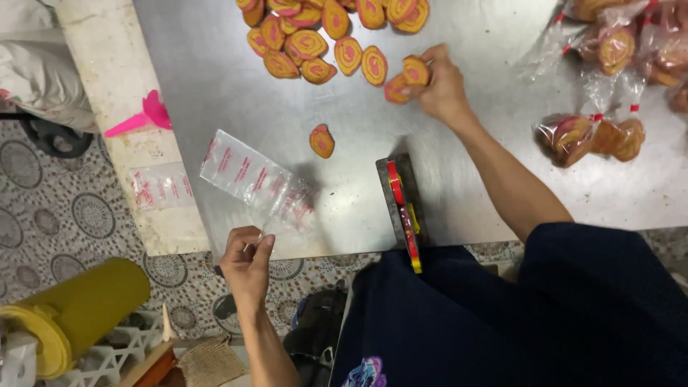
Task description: Packing individual cookies into plastic bags and sealing them using a manual heat sealer on a production table.
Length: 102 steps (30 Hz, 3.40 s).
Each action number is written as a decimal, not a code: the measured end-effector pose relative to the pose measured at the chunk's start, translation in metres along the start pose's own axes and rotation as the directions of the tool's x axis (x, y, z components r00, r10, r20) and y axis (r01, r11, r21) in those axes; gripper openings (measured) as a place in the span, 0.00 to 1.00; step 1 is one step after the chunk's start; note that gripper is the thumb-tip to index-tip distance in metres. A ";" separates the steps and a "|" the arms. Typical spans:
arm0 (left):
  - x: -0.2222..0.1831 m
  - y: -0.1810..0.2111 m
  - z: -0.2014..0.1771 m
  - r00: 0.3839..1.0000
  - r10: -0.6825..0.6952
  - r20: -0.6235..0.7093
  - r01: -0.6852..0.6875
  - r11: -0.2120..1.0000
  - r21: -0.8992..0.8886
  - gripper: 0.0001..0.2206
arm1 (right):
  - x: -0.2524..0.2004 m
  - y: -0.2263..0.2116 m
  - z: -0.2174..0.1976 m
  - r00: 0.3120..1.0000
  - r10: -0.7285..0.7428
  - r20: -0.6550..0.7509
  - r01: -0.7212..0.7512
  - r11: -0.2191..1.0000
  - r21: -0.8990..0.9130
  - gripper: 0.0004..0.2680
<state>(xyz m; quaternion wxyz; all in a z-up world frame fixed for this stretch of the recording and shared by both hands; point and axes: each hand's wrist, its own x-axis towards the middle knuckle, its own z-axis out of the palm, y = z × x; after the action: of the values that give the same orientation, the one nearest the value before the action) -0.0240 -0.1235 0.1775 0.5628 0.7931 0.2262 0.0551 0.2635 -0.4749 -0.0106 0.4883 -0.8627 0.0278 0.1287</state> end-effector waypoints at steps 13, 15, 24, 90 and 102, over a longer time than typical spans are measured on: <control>-0.068 -0.073 -0.041 0.951 -0.219 -0.217 0.214 0.976 -0.044 0.04 | 0.008 -0.018 -0.002 0.908 0.093 0.409 0.113 0.885 -0.451 0.16; -0.068 -0.072 -0.042 0.974 -0.089 -0.208 0.083 0.996 -0.037 0.06 | 0.023 -0.002 0.014 0.970 -0.231 0.071 0.233 0.972 -0.018 0.20; -0.094 -0.047 -0.049 0.948 -0.119 -0.296 0.114 0.993 -0.037 0.04 | 0.074 -0.008 0.096 0.983 -0.128 -0.130 0.080 0.942 -0.325 0.25; -0.001 -0.047 0.060 0.959 0.254 0.124 -0.237 0.962 -0.132 0.04 | -0.276 -0.153 0.097 0.909 0.108 0.403 -0.323 0.796 0.513 0.24; 0.060 -0.081 0.056 0.889 0.458 0.018 -0.458 0.887 0.056 0.03 | -0.201 -0.138 0.157 0.849 0.325 0.417 -0.492 0.774 0.398 0.14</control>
<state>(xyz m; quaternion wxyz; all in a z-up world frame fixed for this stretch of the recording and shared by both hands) 0.0247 -0.1249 0.0727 0.5109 0.8403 0.0333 0.1781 0.0626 -0.2857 0.0776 0.6479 -0.6489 0.1682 0.3617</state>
